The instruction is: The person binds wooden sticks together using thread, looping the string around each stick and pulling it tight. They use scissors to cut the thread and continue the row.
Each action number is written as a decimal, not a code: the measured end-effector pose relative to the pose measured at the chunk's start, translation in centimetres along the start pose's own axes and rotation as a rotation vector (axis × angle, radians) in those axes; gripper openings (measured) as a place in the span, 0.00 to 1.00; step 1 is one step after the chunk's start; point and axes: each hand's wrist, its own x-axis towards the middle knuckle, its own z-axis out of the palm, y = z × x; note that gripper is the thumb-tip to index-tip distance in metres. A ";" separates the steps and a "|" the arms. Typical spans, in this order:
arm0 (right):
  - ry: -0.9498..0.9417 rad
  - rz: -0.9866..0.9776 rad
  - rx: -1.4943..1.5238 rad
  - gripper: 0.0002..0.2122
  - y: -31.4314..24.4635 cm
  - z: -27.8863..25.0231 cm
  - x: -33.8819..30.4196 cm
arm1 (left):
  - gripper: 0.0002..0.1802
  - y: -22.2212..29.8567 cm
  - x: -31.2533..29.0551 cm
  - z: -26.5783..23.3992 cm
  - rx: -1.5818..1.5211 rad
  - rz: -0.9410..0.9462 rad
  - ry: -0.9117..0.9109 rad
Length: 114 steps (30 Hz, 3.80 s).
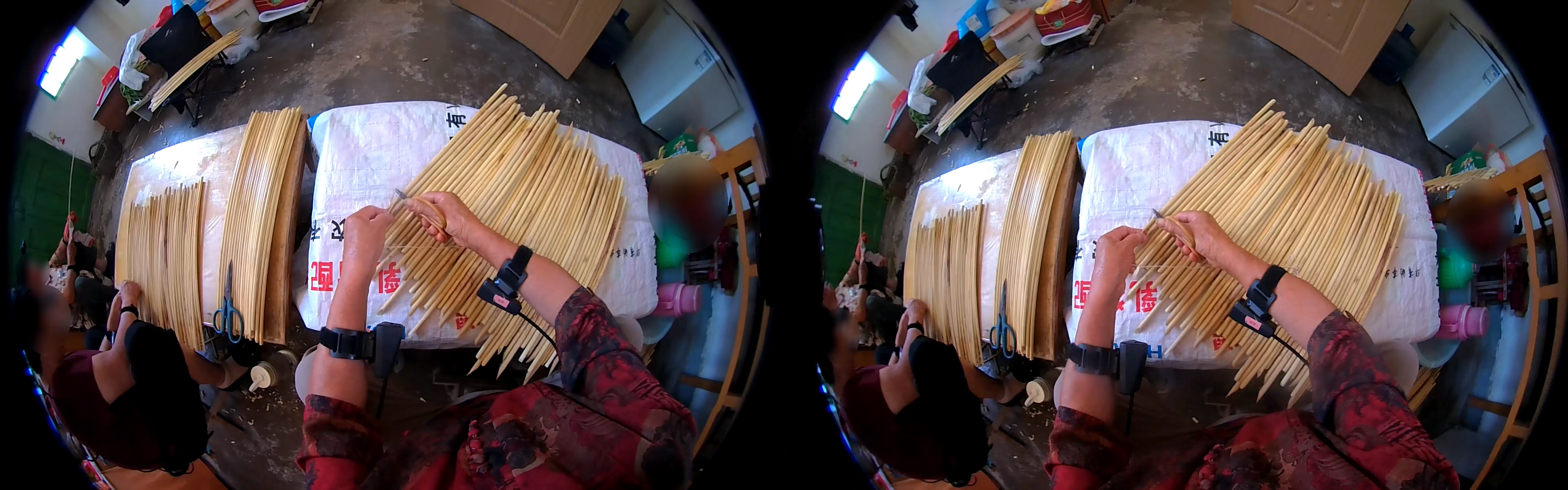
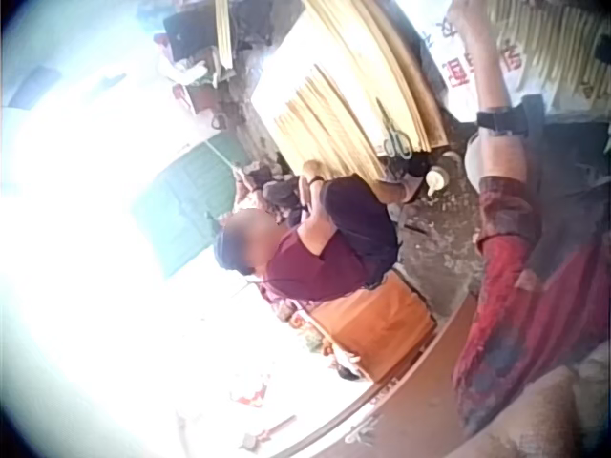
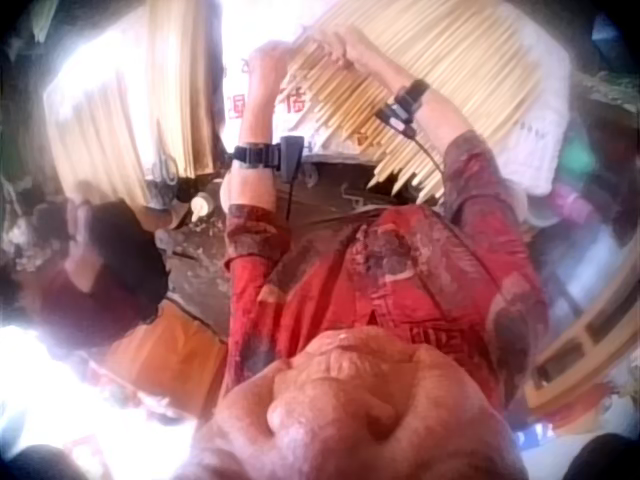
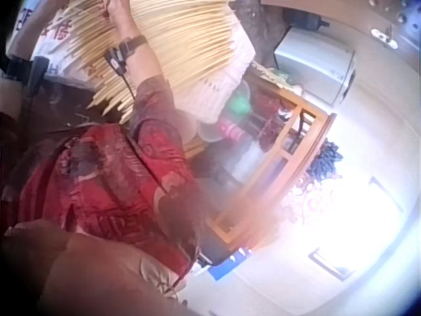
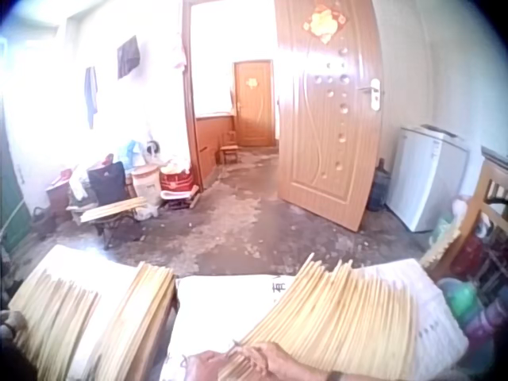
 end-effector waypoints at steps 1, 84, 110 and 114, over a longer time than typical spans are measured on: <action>0.018 -0.002 -0.022 0.17 -0.1 0.1 -0.1 | 0.08 -0.1 0.0 -0.1 -0.003 -0.004 -0.004; 0.528 -0.135 -1.235 0.08 3.7 -9.0 -11.1 | 0.07 3.0 -26.4 -0.9 0.265 0.396 0.212; -0.005 -0.873 -1.127 0.10 -13.4 -3.3 -39.6 | 0.11 15.3 -31.9 5.1 -0.441 0.411 -0.542; 0.155 -1.196 -1.223 0.07 -11.9 -4.5 -39.8 | 0.11 16.0 -33.5 5.8 -0.362 0.465 -0.517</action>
